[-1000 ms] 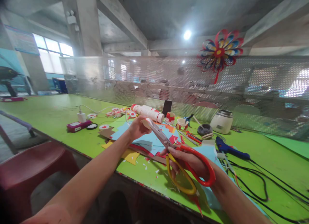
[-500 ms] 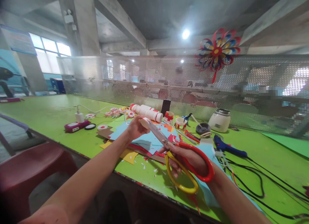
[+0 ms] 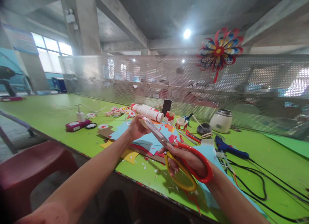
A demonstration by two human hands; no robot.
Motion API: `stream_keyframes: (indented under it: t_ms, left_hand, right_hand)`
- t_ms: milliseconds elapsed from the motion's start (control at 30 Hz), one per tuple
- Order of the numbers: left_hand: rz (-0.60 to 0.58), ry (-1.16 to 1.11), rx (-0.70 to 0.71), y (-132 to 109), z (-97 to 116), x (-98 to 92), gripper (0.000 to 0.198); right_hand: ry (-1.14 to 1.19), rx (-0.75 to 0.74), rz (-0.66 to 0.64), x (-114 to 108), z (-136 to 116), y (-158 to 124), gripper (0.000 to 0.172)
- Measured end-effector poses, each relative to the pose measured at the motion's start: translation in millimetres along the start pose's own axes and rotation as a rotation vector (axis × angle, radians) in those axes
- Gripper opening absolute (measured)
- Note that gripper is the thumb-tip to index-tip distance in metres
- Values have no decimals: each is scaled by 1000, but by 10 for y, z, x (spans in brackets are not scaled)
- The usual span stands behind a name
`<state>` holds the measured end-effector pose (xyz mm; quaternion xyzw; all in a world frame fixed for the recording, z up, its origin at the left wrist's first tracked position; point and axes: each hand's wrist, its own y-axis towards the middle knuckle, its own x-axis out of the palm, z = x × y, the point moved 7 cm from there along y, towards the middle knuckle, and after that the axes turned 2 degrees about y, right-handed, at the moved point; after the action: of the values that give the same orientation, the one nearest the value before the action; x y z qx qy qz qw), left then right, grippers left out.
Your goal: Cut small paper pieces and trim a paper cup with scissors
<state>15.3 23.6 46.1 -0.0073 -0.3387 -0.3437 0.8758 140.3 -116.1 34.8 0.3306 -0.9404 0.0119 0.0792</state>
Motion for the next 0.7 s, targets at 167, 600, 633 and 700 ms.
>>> stream_keyframes:
  t_ms: [167,600,633,700]
  left_hand:
    - [26,-8,11,-2,0,-14,24]
    - [105,-15,43,-4,-32,-8,20]
    - [104,-17,43,-7,-33,1,20]
    - [99,-22,44,-9,-36,17,20]
  right_hand:
    - [34,17,-29,4,13,-15,35]
    - [66,26,-5,-42,39,0,34]
    - [67,29,-2,-45,43,-4,34]
    - [70,29,8,-49,42,-10,33]
